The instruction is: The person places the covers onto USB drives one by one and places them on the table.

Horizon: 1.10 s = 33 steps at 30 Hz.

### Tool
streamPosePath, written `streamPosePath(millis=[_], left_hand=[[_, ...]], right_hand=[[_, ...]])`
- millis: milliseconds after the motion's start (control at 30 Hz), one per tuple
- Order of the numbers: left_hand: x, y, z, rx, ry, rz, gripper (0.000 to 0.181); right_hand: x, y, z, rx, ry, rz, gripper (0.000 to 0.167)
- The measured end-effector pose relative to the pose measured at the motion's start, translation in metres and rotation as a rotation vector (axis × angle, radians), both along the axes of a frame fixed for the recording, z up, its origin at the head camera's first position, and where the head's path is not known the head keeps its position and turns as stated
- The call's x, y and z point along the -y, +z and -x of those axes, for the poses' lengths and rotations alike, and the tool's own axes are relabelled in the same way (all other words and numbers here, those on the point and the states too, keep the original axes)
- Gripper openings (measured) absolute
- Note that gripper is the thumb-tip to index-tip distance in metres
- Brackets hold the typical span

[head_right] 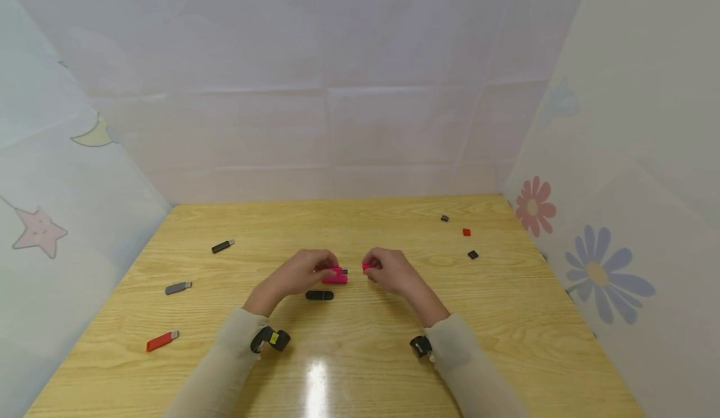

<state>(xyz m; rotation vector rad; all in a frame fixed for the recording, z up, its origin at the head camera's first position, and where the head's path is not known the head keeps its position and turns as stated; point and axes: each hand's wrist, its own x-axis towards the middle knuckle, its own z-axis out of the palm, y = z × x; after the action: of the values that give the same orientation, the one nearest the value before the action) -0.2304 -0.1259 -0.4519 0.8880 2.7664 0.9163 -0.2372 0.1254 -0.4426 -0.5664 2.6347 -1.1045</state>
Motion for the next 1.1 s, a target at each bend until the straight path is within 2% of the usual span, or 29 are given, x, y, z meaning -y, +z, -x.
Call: streamPosePath(millis=[1100], left_hand=[[-0.005, 0.002, 0.001, 0.014, -0.004, -0.007, 0.014]], right_hand=[[0.017, 0.003, -0.004, -0.008, 0.037, 0.002, 0.007]])
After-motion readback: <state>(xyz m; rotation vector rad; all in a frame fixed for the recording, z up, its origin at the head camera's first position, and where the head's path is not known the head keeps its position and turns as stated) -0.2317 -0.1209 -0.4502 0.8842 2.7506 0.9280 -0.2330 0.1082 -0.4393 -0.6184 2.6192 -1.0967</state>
